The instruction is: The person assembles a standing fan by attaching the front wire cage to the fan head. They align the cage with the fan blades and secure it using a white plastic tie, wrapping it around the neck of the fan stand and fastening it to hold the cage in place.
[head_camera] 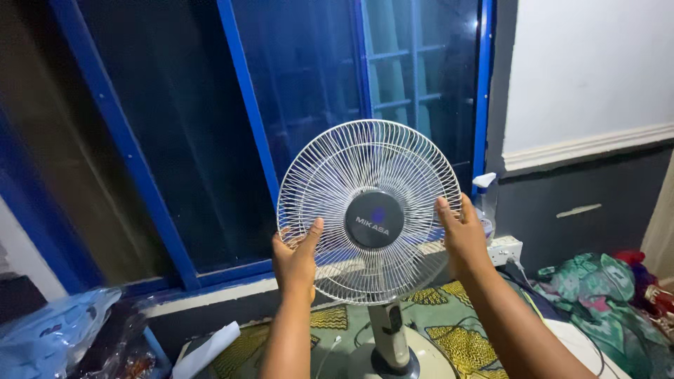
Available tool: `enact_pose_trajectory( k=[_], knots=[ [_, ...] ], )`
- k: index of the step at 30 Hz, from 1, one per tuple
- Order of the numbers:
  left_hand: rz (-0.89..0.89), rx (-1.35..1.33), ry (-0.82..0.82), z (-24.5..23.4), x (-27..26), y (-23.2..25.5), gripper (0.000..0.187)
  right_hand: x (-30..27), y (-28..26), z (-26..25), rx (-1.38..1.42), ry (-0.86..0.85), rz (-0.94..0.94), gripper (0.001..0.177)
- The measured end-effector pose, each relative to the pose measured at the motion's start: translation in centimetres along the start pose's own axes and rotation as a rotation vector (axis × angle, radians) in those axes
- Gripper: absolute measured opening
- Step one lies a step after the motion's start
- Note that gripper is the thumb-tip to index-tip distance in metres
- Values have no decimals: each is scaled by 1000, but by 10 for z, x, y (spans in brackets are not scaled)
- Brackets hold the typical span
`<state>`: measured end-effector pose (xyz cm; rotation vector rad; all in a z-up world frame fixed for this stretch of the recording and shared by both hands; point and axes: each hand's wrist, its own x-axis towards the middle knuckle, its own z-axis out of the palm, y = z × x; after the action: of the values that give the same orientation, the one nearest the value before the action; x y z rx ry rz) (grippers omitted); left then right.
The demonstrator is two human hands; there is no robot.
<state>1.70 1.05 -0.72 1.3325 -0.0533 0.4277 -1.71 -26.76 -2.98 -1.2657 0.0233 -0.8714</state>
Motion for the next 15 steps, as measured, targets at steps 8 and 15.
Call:
enact_pose_trajectory(
  k=[8,15],
  knots=[
    [13,48,55,7,-9,7,74,11,-22,1,-21,37,16,46],
    [10,9,96,11,-28,-13,87,22,-29,-7,26,-103,1,44]
  ],
)
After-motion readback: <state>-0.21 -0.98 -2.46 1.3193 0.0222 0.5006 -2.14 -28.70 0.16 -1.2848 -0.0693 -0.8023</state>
